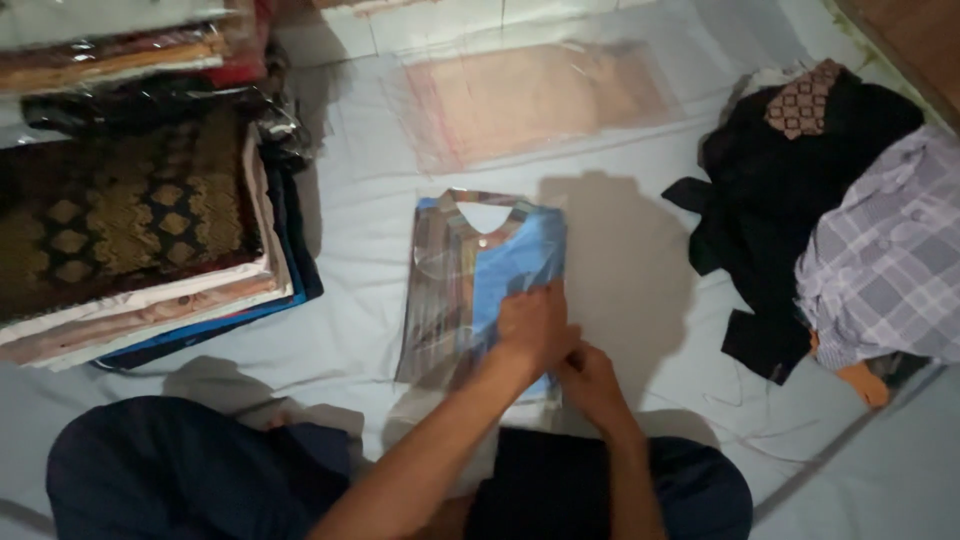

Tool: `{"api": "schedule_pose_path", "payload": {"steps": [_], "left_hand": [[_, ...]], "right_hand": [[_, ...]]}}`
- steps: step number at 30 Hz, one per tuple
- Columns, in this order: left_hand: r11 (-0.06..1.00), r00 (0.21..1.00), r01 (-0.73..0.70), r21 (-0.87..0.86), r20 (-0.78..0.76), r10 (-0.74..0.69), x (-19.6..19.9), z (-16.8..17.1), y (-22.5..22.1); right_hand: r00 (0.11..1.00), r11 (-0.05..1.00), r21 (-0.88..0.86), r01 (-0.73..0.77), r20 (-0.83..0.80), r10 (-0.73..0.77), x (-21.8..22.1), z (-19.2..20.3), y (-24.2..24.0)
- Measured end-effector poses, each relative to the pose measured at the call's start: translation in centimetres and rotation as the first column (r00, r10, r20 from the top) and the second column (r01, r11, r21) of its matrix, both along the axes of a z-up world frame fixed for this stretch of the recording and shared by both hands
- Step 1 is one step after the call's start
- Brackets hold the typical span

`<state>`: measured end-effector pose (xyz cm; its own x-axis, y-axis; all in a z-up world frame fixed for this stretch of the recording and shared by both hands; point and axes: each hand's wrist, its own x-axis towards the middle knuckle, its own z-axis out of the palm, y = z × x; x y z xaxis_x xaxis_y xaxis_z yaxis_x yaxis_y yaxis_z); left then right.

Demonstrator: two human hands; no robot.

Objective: The person packs a folded shirt into a clear plastic bag by hand on a white surface next to stacks of other folded garments.

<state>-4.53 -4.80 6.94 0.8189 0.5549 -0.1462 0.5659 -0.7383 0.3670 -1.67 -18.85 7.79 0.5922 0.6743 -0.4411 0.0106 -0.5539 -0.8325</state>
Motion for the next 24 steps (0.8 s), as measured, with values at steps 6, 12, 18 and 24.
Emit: {"api": "schedule_pose_path", "payload": {"steps": [6, 12, 18, 24], "left_hand": [[0.999, 0.939, -0.018, 0.026, -0.342, 0.026, 4.0, -3.6, -0.3], [0.997, 0.947, -0.02, 0.069, -0.318, 0.041, 3.5, -5.5, 0.6], [0.992, 0.975, 0.017, -0.125, -0.219, -0.044, 0.4, 0.7, 2.9], [0.934, 0.99, 0.022, -0.357, 0.136, 0.029, -3.2, 8.4, 6.3]], "right_hand": [[0.984, 0.986, 0.09, -0.142, 0.126, 0.13, 2.1, -7.3, -0.2], [0.992, 0.981, 0.159, -0.11, -0.044, 0.118, 0.7, -3.1, 0.6], [0.958, 0.958, 0.27, -0.095, -0.237, 0.162, 0.4, -0.7, 0.8], [0.942, 0.893, 0.35, 0.283, -0.278, -0.189, 0.6, 1.2, 0.8]]}}
